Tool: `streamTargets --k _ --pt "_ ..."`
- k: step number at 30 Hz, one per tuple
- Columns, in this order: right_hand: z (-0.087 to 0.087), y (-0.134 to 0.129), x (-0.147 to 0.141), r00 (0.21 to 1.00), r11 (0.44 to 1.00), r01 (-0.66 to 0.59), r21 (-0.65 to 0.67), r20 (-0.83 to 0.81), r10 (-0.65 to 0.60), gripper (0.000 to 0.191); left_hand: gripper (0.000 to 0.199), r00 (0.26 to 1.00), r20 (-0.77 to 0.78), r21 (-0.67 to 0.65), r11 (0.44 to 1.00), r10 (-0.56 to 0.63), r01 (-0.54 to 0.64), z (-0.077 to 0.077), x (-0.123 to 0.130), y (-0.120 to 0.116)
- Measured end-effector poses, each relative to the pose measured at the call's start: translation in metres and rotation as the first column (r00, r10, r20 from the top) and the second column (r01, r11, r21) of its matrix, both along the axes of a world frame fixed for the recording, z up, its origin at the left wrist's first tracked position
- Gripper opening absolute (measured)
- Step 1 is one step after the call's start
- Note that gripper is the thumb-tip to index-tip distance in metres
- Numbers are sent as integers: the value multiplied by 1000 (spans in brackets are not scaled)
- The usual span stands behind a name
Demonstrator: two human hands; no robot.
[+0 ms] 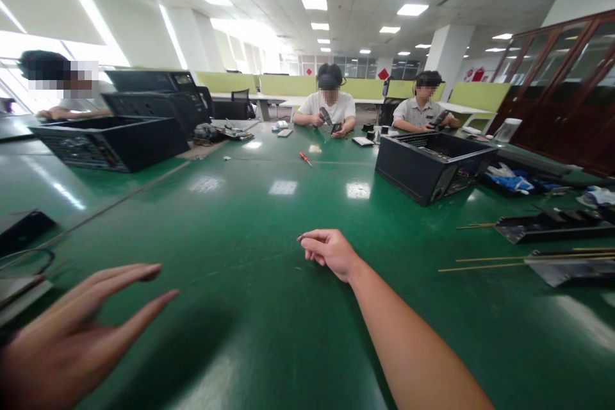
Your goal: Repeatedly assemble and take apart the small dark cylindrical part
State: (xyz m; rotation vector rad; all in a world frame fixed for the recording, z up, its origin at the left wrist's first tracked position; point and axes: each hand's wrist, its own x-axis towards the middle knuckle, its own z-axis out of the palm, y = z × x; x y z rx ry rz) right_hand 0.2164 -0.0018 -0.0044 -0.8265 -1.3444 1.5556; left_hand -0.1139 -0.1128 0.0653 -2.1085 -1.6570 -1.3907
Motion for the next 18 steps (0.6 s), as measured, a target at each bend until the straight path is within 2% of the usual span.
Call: streamTargets --k 2,5,7,9,12,14,16,18 --pt "-1 -1 4 988 989 -142 -51 -70 138 39 36 969 -29 -119 963 -245 240 5 48 13" --pt "-3 -3 7 957 957 -282 -73 -92 275 40 44 879 68 -266 840 -473 472 -1 109 39" --pt "-5 -3 7 943 943 -326 -66 -89 320 40 37 818 177 -302 761 -547 574 -11 136 54" --pt "-5 -3 7 937 937 -343 -63 -100 336 41 25 786 300 -296 731 -540 615 -20 152 63" --pt "-6 -2 6 930 935 -348 -61 -147 336 42 16 761 426 -277 731 -489 624 -25 160 65" --pt "-5 -1 7 922 932 -359 -55 -175 345 43 16 769 449 -276 748 -455 604 -22 154 60" --pt "-5 1 9 921 934 -352 -58 -198 335 46 19 820 425 -298 795 -384 528 -16 138 53" --pt "-4 2 11 927 945 -318 -76 -232 294 44 26 889 365 -324 857 -277 400 -10 111 43"
